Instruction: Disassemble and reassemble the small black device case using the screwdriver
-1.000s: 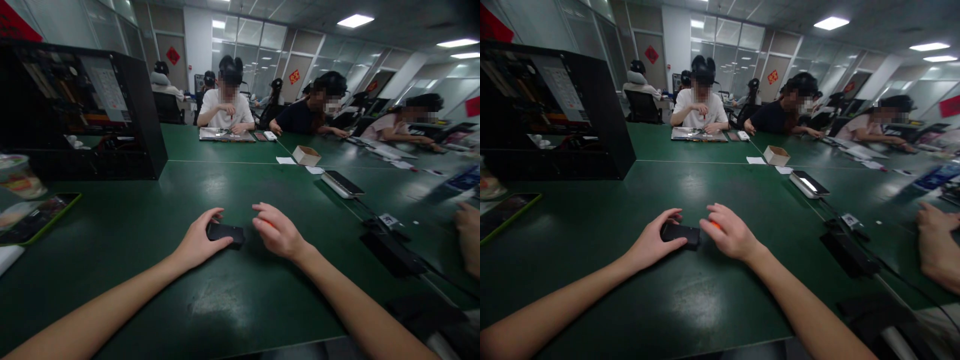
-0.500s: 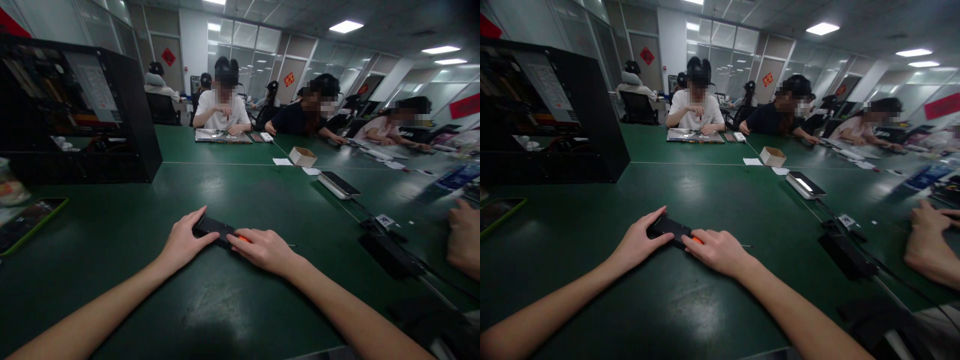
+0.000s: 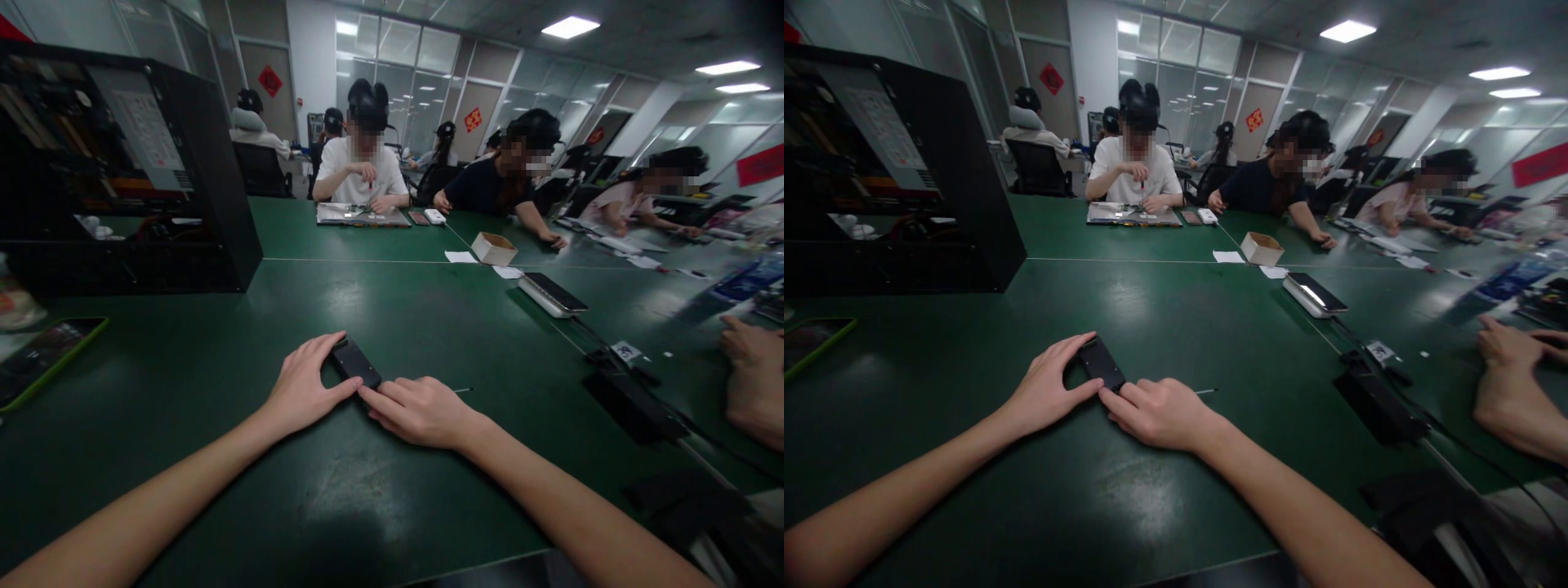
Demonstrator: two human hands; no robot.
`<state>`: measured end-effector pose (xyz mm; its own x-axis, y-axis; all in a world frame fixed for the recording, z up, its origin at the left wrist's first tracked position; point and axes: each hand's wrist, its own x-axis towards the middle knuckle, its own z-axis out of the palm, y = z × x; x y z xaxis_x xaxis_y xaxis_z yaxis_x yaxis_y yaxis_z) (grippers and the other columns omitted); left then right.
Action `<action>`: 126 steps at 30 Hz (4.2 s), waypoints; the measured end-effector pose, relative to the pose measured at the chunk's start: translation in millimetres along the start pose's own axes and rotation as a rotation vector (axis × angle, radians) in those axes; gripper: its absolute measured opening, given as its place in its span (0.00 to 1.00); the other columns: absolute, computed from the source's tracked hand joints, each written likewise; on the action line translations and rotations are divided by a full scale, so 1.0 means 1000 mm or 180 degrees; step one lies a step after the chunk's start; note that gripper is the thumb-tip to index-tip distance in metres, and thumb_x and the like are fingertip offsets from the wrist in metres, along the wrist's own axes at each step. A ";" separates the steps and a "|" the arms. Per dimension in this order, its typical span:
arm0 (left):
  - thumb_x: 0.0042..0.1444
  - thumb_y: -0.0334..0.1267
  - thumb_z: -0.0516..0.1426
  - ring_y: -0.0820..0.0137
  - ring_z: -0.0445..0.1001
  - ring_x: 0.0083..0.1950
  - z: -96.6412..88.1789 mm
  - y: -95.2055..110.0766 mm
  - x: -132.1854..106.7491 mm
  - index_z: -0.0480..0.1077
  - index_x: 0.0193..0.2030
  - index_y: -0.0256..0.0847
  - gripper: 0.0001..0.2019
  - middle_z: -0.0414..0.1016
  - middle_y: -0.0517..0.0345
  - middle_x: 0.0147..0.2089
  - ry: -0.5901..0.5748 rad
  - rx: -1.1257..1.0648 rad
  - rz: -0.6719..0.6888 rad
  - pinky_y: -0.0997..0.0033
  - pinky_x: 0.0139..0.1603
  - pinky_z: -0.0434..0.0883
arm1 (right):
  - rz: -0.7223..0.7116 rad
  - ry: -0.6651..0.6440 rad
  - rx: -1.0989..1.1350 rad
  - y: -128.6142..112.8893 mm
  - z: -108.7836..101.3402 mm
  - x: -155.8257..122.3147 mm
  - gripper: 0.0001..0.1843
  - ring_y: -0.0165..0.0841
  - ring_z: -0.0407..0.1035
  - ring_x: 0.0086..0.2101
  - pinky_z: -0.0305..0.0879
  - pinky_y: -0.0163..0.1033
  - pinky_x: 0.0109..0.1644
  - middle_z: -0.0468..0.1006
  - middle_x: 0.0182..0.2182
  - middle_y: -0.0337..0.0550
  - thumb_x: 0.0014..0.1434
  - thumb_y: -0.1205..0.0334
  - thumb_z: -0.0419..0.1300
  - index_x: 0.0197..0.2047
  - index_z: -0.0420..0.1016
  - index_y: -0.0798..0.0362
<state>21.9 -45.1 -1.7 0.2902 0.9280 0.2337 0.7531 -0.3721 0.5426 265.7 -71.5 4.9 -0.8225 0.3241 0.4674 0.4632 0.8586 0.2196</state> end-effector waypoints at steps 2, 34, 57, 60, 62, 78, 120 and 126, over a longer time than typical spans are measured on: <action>0.57 0.56 0.62 0.46 0.65 0.70 0.000 0.000 0.001 0.62 0.71 0.47 0.36 0.68 0.47 0.70 -0.0034 -0.0039 -0.0007 0.41 0.70 0.61 | -0.0096 0.0299 0.0064 0.005 -0.003 0.000 0.13 0.30 0.72 0.26 0.63 0.36 0.25 0.79 0.30 0.43 0.72 0.59 0.55 0.50 0.75 0.58; 0.53 0.51 0.66 0.46 0.69 0.66 0.004 0.015 -0.001 0.60 0.67 0.44 0.37 0.70 0.44 0.65 -0.0291 -0.1086 -0.0426 0.42 0.68 0.64 | 0.0816 -0.0985 0.1397 0.056 -0.117 0.098 0.08 0.30 0.70 0.30 0.59 0.36 0.36 0.78 0.30 0.40 0.68 0.67 0.58 0.38 0.79 0.56; 0.56 0.49 0.66 0.47 0.69 0.67 -0.002 0.014 -0.013 0.61 0.69 0.45 0.37 0.69 0.45 0.68 -0.0355 -0.1297 -0.0272 0.44 0.69 0.65 | 0.0961 -0.1086 0.1399 0.048 -0.118 0.103 0.10 0.33 0.74 0.39 0.61 0.37 0.42 0.82 0.39 0.43 0.65 0.69 0.59 0.47 0.79 0.55; 0.56 0.49 0.67 0.47 0.69 0.68 -0.001 0.014 -0.015 0.60 0.71 0.45 0.38 0.69 0.46 0.69 -0.0495 -0.1304 -0.0246 0.44 0.70 0.65 | 0.0813 -0.0733 0.1581 0.049 -0.115 0.109 0.12 0.31 0.74 0.40 0.62 0.35 0.44 0.82 0.40 0.42 0.63 0.71 0.60 0.49 0.79 0.56; 0.56 0.49 0.67 0.48 0.69 0.68 0.000 0.013 -0.015 0.59 0.72 0.46 0.40 0.68 0.46 0.69 -0.0546 -0.1291 -0.0250 0.44 0.70 0.65 | 0.0854 -0.0493 0.1542 0.049 -0.113 0.110 0.11 0.32 0.74 0.40 0.62 0.35 0.45 0.82 0.40 0.42 0.64 0.70 0.60 0.48 0.79 0.57; 0.54 0.52 0.67 0.43 0.64 0.71 0.003 0.010 -0.015 0.58 0.73 0.40 0.43 0.64 0.40 0.72 -0.0520 -0.1130 -0.0362 0.39 0.71 0.63 | 0.0812 -0.0589 0.1555 0.050 -0.097 0.115 0.09 0.32 0.74 0.38 0.61 0.35 0.42 0.82 0.39 0.43 0.65 0.68 0.61 0.47 0.78 0.57; 0.56 0.51 0.66 0.43 0.65 0.71 0.004 0.007 -0.019 0.56 0.74 0.45 0.42 0.65 0.41 0.71 -0.0368 -0.0928 -0.0271 0.39 0.70 0.63 | 0.0689 -0.1014 0.1450 0.047 -0.112 0.104 0.11 0.34 0.72 0.39 0.59 0.37 0.39 0.79 0.43 0.46 0.70 0.68 0.54 0.54 0.67 0.55; 0.58 0.53 0.65 0.44 0.67 0.69 0.004 0.005 -0.020 0.54 0.75 0.47 0.42 0.65 0.43 0.71 -0.0429 -0.0782 -0.0210 0.40 0.69 0.65 | 0.0838 -0.1099 0.1416 0.057 -0.115 0.101 0.13 0.31 0.67 0.31 0.56 0.37 0.35 0.77 0.31 0.41 0.73 0.55 0.55 0.41 0.74 0.55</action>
<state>22.7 -65.7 -6.9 0.3334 0.9384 0.0911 0.6120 -0.2889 0.7362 246.8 -35.5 162.7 -0.7931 0.5934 0.1371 0.5442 0.7915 -0.2780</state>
